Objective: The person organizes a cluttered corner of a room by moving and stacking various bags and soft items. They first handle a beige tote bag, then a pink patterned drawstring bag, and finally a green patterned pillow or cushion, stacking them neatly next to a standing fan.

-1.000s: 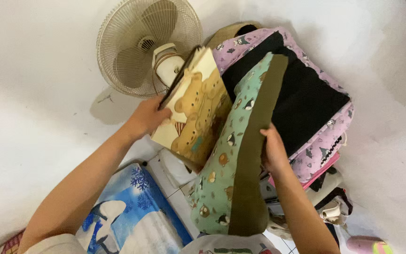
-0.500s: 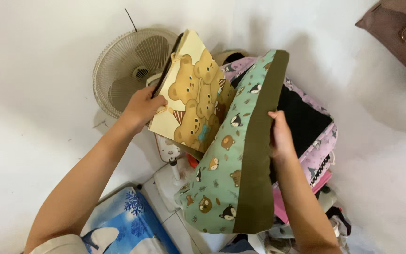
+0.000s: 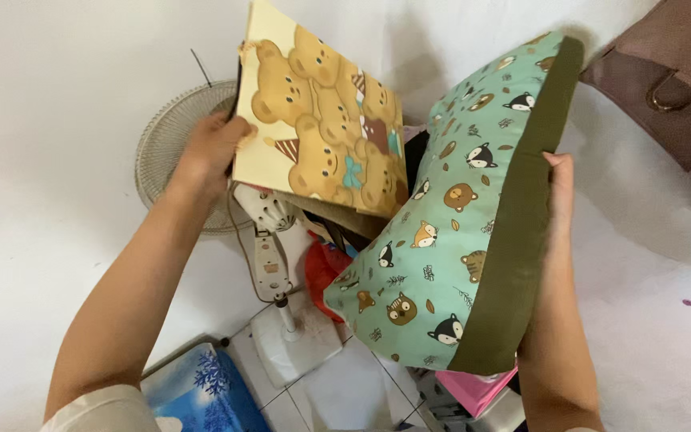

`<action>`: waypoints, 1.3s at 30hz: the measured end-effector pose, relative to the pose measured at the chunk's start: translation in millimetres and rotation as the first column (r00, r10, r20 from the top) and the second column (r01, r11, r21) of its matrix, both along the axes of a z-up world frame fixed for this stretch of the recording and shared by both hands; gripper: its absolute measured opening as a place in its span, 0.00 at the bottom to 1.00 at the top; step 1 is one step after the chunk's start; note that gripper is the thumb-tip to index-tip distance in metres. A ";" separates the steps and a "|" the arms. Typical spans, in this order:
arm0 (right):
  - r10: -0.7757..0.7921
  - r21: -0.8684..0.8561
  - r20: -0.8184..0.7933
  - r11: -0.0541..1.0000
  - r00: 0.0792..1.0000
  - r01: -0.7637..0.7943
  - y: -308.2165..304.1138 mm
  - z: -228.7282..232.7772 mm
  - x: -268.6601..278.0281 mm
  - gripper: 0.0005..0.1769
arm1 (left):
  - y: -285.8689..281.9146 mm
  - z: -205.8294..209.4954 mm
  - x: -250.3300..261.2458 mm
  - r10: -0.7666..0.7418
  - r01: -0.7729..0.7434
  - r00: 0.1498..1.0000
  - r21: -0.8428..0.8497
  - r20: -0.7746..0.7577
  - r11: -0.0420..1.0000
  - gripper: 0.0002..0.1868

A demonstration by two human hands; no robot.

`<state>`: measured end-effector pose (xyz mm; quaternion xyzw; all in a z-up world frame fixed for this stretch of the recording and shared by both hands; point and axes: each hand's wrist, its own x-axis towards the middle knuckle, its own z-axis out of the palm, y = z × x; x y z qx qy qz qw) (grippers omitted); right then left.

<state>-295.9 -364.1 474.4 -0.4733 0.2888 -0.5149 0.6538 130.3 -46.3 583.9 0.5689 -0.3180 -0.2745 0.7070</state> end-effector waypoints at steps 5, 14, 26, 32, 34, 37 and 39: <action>-0.085 0.018 0.061 0.996 0.994 0.084 20.8 8.2 -16.5 0.22 | -28.4 14.0 5.2 -0.008 0.006 1.000 -0.120 -0.015 0.993 0.18; -0.082 0.005 0.082 0.997 0.993 0.082 14.4 -6.5 -33.1 0.27 | -90.1 35.6 20.4 0.026 -0.027 1.000 -0.275 -0.007 0.961 0.17; -0.087 0.147 0.132 0.987 0.987 0.067 44.5 -4.3 -10.7 0.28 | -219.7 16.2 52.3 -0.063 0.006 0.993 -0.477 -0.103 0.879 0.13; -0.171 0.223 0.045 0.962 0.984 0.157 45.9 -14.7 -6.1 0.26 | -274.3 -13.0 69.0 -0.099 -0.018 0.974 -0.509 -0.202 0.861 0.13; -0.143 0.203 0.104 0.972 0.984 0.119 41.7 -24.8 -8.0 0.25 | -296.9 -28.9 77.1 -0.114 -0.018 0.973 -0.556 -0.202 0.831 0.13; -0.161 0.193 0.120 0.972 0.980 0.136 42.7 -37.5 -10.9 0.23 | -324.2 -60.2 89.8 -0.106 -0.055 0.965 -0.579 -0.239 0.813 0.13; -0.168 0.219 0.123 0.966 0.978 0.138 46.4 -38.9 -10.0 0.23 | -336.2 -78.5 94.1 -0.114 -0.073 0.956 -0.597 -0.270 0.799 0.13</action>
